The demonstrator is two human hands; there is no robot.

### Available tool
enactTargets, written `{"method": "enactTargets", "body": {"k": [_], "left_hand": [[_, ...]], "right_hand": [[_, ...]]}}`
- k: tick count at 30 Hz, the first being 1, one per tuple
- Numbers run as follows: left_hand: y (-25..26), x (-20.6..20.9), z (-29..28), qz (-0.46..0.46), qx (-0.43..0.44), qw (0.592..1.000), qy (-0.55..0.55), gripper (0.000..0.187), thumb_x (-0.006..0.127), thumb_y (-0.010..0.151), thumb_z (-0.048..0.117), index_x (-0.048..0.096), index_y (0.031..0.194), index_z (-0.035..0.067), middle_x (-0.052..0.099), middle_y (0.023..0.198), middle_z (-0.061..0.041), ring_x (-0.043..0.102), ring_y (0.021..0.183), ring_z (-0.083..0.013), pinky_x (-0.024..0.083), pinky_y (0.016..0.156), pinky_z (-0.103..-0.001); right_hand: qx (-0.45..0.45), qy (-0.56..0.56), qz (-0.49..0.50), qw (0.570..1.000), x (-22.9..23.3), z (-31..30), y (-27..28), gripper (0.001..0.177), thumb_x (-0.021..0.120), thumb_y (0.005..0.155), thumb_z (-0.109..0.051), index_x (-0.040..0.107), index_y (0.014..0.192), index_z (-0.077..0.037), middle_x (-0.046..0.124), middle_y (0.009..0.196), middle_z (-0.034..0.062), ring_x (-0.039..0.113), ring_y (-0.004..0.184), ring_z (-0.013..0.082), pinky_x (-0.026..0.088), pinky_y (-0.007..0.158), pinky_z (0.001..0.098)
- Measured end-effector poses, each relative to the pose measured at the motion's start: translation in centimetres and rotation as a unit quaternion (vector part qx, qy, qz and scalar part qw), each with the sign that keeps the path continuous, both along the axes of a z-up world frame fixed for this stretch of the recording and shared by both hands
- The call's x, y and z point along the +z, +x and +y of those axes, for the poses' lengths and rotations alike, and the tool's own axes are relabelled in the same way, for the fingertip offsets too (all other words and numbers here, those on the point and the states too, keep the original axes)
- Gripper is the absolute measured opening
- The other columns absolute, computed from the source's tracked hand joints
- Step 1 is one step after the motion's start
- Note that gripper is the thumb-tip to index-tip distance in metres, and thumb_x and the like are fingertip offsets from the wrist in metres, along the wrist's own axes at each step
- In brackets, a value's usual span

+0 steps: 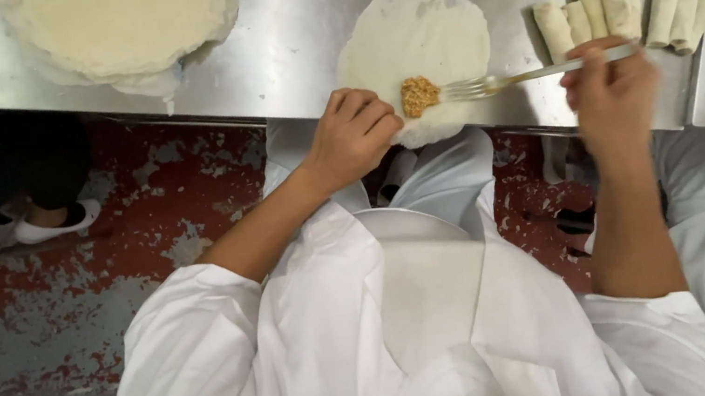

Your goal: The person packages spring rolls inside small plastic bags by hand, slides them inside, and then proceeds to roll more dough sheets with filling on a stainless steel work surface.

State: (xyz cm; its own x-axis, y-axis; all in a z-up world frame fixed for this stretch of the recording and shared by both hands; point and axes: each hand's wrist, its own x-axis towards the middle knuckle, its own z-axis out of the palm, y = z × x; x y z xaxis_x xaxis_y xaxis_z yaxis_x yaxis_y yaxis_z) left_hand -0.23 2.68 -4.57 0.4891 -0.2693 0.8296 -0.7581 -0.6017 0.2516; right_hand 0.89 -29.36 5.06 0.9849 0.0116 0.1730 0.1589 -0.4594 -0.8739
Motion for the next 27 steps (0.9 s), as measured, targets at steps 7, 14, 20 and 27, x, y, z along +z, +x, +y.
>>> {"method": "enactTargets", "body": {"k": [7,14,20,27], "left_hand": [[0.1,1.6,0.0,-0.014,-0.006,1.0,-0.009,0.024,0.061,0.099,0.007,0.06,0.077,0.015,0.055,0.078,0.002,0.057,0.085,-0.0191,0.042,0.078,-0.033],[-0.3,1.8,0.3,0.019,-0.02,1.0,0.012,0.014,0.067,0.091,0.003,0.062,0.085,0.015,0.054,0.081,0.001,0.055,0.088,-0.0212,0.041,0.078,-0.035],[4.1,3.6,-0.7,0.248,-0.053,0.955,0.153,0.017,0.073,0.088,0.021,0.069,0.103,0.012,0.064,0.1,-0.013,0.056,0.1,-0.0372,0.044,0.087,-0.055],[7.1,4.0,-2.0,0.144,0.019,0.975,0.17,0.01,0.066,0.091,0.014,0.069,0.093,0.005,0.058,0.095,-0.01,0.053,0.091,-0.0325,0.047,0.075,-0.044]], "right_hand": [[0.01,0.174,-0.036,0.984,-2.3,3.8,0.5,0.027,0.048,0.117,-0.015,0.062,0.109,0.006,0.064,0.077,0.0176,0.058,0.058,0.0141,0.05,0.054,0.0258],[0.078,0.135,-0.151,0.976,-3.7,5.4,1.5,0.037,0.049,0.117,-0.018,0.061,0.113,0.016,0.065,0.083,0.0303,0.063,0.066,0.0263,0.058,0.063,0.0389],[0.086,0.094,-0.297,0.946,0.3,8.0,4.9,0.052,0.043,0.118,-0.039,0.057,0.129,0.01,0.059,0.107,0.0267,0.061,0.096,0.0311,0.056,0.09,0.0495],[0.147,-0.397,-0.254,0.87,-3.1,10.5,4.2,0.013,0.05,0.1,-0.003,0.062,0.105,-0.002,0.058,0.101,0.0177,0.049,0.091,0.0371,0.04,0.074,0.0494]]}}
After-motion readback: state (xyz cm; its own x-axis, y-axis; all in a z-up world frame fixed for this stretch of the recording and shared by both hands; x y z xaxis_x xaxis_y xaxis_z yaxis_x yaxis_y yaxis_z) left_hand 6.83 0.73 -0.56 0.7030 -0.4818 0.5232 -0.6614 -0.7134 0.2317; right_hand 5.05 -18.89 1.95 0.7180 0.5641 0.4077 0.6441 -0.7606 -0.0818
